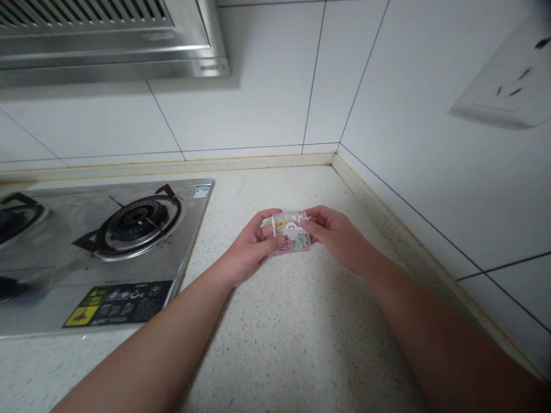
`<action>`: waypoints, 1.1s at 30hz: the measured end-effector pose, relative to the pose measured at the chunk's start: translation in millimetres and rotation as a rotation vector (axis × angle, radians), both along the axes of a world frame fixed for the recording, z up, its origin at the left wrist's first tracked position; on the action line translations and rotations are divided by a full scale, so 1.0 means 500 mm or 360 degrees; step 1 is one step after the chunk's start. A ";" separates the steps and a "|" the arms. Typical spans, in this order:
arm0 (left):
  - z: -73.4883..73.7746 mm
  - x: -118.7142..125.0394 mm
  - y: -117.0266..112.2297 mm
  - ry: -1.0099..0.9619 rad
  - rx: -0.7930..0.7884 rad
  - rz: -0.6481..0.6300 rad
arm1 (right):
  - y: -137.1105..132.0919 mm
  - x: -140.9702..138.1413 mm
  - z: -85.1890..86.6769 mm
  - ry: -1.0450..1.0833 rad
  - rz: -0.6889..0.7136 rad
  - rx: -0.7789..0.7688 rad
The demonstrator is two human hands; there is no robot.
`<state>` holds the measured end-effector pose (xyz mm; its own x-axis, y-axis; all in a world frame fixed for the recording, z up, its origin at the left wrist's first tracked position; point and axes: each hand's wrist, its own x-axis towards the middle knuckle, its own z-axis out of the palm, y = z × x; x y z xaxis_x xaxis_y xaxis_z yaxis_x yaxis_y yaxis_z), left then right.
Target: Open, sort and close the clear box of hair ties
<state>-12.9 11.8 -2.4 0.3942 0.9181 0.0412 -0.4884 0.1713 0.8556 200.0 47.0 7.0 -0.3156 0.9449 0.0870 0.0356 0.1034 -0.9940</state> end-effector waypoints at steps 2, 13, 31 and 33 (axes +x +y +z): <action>0.000 0.000 0.000 0.0009 0.0006 0.0004 | 0.001 0.001 -0.002 0.0002 -0.0005 0.0028; 0.002 -0.001 -0.001 0.0019 0.0014 -0.0019 | -0.003 -0.002 0.007 0.0002 0.0133 -0.0070; -0.022 0.001 0.023 0.0396 0.0156 0.0515 | -0.008 0.001 0.001 -0.0389 0.0197 -0.0089; -0.021 -0.001 0.026 0.0464 0.0234 0.0637 | -0.010 0.003 0.003 -0.0488 0.0204 -0.0057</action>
<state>-13.6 25.0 -12.8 0.0272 0.9922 0.1218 -0.2285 -0.1124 0.9670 201.7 42.1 8.7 -0.4382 0.8967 -0.0629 0.3228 0.0917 -0.9420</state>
